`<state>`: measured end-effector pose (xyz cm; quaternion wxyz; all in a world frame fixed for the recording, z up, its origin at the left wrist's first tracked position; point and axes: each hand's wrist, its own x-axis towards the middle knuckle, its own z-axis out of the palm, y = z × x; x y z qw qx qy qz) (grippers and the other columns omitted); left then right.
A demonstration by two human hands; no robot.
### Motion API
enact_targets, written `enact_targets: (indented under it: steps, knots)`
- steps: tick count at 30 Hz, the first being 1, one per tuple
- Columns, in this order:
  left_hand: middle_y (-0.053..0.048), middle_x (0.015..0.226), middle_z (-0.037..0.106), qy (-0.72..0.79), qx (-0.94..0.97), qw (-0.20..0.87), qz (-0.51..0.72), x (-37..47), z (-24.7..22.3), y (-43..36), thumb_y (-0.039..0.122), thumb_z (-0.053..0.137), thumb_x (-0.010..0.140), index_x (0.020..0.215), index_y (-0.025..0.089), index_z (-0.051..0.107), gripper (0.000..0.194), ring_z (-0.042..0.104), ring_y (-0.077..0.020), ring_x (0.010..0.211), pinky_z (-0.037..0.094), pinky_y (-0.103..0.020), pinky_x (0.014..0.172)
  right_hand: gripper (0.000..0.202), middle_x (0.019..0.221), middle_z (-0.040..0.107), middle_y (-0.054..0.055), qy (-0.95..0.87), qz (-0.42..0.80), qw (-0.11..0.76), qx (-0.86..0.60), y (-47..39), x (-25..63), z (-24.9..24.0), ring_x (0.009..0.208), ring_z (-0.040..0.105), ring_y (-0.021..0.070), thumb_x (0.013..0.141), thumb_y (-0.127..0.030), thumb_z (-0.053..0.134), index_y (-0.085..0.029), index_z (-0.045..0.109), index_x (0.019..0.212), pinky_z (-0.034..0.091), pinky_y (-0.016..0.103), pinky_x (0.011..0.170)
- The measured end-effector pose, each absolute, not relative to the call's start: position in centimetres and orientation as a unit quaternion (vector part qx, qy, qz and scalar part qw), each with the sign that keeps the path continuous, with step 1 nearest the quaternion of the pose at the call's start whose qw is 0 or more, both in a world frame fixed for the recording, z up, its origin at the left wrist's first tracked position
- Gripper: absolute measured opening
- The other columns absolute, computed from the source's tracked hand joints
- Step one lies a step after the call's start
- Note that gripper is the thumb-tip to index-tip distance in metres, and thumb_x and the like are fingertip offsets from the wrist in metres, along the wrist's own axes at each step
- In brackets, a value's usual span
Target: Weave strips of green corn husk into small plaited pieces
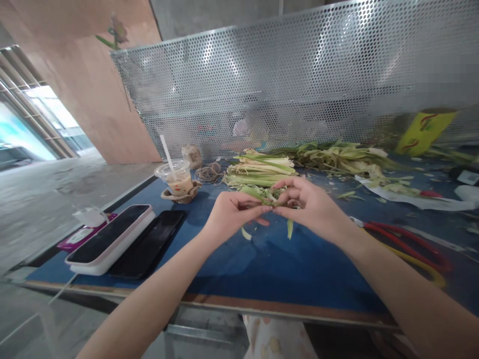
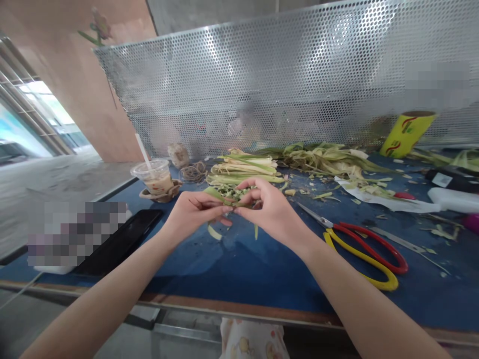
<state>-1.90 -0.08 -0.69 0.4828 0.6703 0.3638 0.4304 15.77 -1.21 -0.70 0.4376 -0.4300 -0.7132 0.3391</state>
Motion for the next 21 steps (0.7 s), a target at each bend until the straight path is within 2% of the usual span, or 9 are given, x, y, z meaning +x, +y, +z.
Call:
enact_targets:
  steps: [5,9,13,16,21]
  knots:
    - [-0.001,0.058,0.067,0.355,0.693,0.463,0.423,-2.07,-0.59,0.13,0.026,0.072,0.064,0.07,0.014,0.069,0.013,0.063,-0.0133,0.045,0.047,-0.019,0.043,0.034,0.067,0.058,-0.003,-0.718,0.336,0.433,-0.429,-1.22,16.09,-0.61,0.065,0.058,0.0131,0.07,-0.026,0.064,-0.019,0.048,0.099,0.041,0.026,0.058]
    - [0.0,0.051,0.062,0.361,0.692,0.462,0.422,-2.01,-0.52,0.28,0.037,0.061,0.074,0.076,0.013,0.069,0.025,0.047,-0.005,0.029,0.037,-0.017,0.034,0.034,0.069,0.058,-0.003,-0.72,0.354,0.425,-0.419,-1.49,15.88,-0.42,0.065,0.056,0.0121,0.07,-0.023,0.062,-0.019,0.048,0.101,0.041,0.025,0.059]
    - [0.0,0.045,0.059,0.389,0.676,0.449,0.437,-1.86,-0.79,0.37,0.042,0.056,0.077,0.055,0.012,0.062,0.038,0.033,-0.0015,0.024,0.024,-0.016,0.027,0.037,0.066,0.054,-0.005,-0.709,0.376,0.426,-0.419,-1.52,15.68,-0.49,0.064,0.054,0.0113,0.07,-0.019,0.061,-0.019,0.046,0.105,0.041,0.026,0.061]
    - [-0.001,0.045,0.058,0.407,0.667,0.433,0.45,-1.89,-1.0,0.45,0.042,0.058,0.075,0.042,0.012,0.052,0.045,0.031,-0.001,0.022,0.021,-0.017,0.025,0.038,0.065,0.051,-0.005,-0.701,0.393,0.419,-0.423,-1.43,15.75,-0.52,0.061,0.051,0.0102,0.071,-0.02,0.061,-0.019,0.046,0.106,0.04,0.024,0.058]
    - [0.003,0.04,0.054,0.403,0.667,0.433,0.453,-2.03,-0.7,0.33,0.041,0.057,0.077,0.053,0.013,0.059,0.038,0.033,-0.0015,0.023,0.022,-0.015,0.026,0.036,0.066,0.05,-0.005,-0.686,0.416,0.423,-0.422,-1.19,15.9,-0.6,0.06,0.05,0.0095,0.069,-0.021,0.063,-0.018,0.049,0.102,0.04,0.025,0.058]
